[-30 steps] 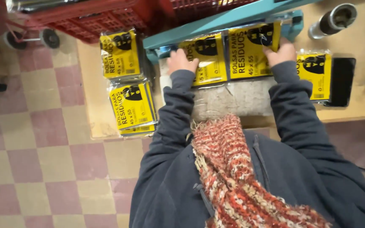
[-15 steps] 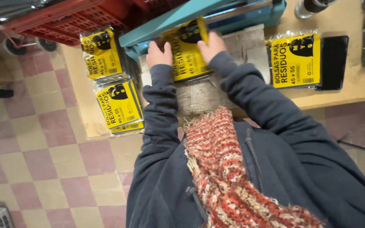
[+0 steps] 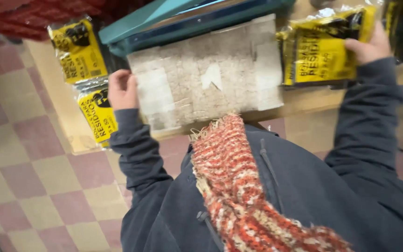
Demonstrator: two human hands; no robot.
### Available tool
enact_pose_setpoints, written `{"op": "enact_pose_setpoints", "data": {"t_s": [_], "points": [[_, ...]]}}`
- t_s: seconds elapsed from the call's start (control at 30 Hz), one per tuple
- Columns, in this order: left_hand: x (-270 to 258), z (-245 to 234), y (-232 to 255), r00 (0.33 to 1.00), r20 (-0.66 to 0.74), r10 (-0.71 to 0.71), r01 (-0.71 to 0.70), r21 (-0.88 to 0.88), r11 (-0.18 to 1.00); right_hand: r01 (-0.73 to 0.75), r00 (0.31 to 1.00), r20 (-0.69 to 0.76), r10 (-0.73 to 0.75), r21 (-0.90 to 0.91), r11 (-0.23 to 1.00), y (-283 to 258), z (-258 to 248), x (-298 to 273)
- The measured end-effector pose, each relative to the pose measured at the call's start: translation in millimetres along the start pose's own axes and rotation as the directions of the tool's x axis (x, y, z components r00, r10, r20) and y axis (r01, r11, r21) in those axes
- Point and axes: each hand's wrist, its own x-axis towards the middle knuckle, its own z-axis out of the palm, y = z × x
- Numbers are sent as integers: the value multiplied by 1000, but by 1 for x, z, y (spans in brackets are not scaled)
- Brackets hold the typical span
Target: Packaging stacks of plastic garbage bags using a heat sealer.
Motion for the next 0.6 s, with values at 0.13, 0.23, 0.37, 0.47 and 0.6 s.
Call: {"op": "enact_pose_setpoints", "data": {"t_s": [0.13, 0.23, 0.37, 0.47, 0.6], "points": [[-46, -103, -70, 924, -355, -143, 259, 304, 917, 162, 987, 62, -150, -411, 897, 78, -13, -1], [-60, -144, -84, 905, -408, 122, 265, 764, 589, 63, 998, -12, -67, -218, 974, 131, 30, 36], [-44, -151, -82, 865, -500, 35, 400, 729, 556, 332, 930, -15, -368, -398, 855, -31, 198, 24], [-39, -165, -95, 816, -527, -236, 516, 484, 706, 416, 907, 214, -363, -310, 855, -136, 352, -1], [-48, -190, -132, 810, -406, -424, 512, 137, 848, -239, 577, 816, 41, 121, 964, -71, 546, 4]]}}
